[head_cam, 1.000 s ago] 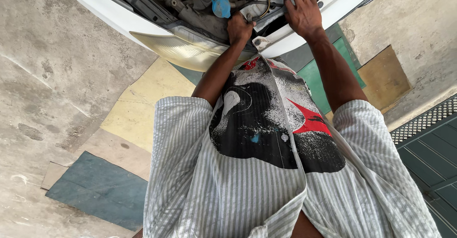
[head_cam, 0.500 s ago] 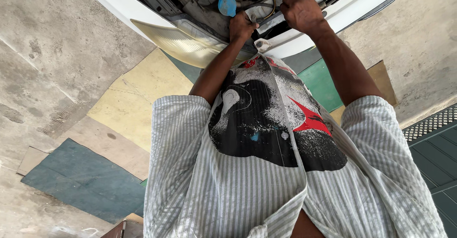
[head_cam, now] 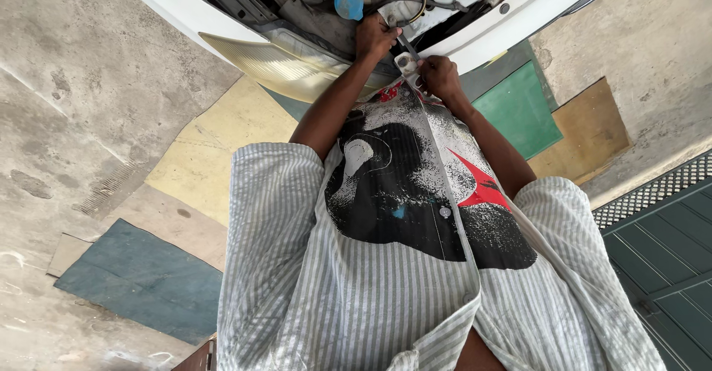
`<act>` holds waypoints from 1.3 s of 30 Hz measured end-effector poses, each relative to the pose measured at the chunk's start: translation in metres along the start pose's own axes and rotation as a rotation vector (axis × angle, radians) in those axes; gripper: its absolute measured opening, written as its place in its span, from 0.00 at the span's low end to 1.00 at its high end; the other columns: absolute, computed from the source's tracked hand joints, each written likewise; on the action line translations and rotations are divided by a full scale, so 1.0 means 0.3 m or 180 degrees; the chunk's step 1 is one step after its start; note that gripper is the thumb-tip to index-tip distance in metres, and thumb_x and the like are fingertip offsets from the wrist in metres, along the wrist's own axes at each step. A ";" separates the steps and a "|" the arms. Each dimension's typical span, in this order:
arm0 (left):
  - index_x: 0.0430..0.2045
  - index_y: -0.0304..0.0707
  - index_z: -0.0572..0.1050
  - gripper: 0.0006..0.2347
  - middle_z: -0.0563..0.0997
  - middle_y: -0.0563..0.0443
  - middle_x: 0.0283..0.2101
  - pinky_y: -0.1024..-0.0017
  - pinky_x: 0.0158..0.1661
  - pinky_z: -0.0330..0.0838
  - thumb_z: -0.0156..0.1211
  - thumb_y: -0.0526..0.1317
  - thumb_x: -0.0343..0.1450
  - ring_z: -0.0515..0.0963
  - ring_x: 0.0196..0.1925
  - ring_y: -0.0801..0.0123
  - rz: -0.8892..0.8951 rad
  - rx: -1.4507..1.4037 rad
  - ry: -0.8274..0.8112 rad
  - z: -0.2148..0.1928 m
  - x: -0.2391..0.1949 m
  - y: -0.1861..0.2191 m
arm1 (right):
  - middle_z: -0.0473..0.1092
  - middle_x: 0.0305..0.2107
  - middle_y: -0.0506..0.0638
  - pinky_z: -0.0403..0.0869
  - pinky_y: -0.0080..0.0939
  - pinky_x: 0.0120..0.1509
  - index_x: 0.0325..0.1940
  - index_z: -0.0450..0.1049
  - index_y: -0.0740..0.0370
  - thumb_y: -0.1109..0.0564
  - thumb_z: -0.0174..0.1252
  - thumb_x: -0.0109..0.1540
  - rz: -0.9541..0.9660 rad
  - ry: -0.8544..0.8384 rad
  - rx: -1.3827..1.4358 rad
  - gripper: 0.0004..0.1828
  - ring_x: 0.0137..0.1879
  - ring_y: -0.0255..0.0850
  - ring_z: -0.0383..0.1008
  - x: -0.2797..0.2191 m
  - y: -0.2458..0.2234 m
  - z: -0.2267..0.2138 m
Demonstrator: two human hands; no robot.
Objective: The person uses a wrench to tighten or loosen bolts on the front section of a car engine bay. They repeatedly reposition the wrench and their hands to access different fasteners within the engine compartment.
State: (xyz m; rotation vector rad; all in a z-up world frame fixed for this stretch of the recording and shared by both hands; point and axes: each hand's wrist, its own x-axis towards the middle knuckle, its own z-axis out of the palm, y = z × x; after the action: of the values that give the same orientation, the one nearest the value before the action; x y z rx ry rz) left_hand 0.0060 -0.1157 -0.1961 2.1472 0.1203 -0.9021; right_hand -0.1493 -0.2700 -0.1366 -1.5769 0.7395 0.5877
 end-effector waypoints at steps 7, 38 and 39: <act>0.26 0.31 0.76 0.12 0.86 0.44 0.25 0.64 0.27 0.81 0.73 0.40 0.65 0.87 0.23 0.67 0.0378 0.0491 0.0131 -0.015 -0.026 0.024 | 0.73 0.19 0.54 0.76 0.45 0.26 0.31 0.75 0.70 0.46 0.53 0.71 0.0438 -0.0226 -0.0093 0.25 0.21 0.40 0.77 0.051 0.020 0.082; 0.34 0.27 0.73 0.13 0.86 0.40 0.31 0.65 0.24 0.82 0.72 0.37 0.67 0.89 0.27 0.63 0.0153 0.0082 -0.0076 -0.017 -0.033 0.039 | 0.78 0.22 0.53 0.77 0.40 0.30 0.35 0.79 0.69 0.52 0.64 0.66 0.0036 0.0427 0.0276 0.15 0.25 0.36 0.80 -0.073 -0.041 0.005; 0.35 0.28 0.73 0.13 0.85 0.40 0.31 0.66 0.23 0.82 0.71 0.37 0.67 0.89 0.26 0.63 0.0129 0.0082 -0.0062 -0.015 -0.044 0.050 | 0.78 0.23 0.52 0.77 0.40 0.30 0.35 0.79 0.70 0.52 0.63 0.67 0.0040 0.0296 0.0364 0.15 0.25 0.36 0.80 -0.070 -0.014 0.035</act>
State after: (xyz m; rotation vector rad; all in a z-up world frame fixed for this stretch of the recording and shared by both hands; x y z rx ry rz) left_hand 0.0041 -0.1201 -0.1762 2.1564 0.0554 -0.9053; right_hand -0.1597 -0.2567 -0.1196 -1.5022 0.8390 0.4755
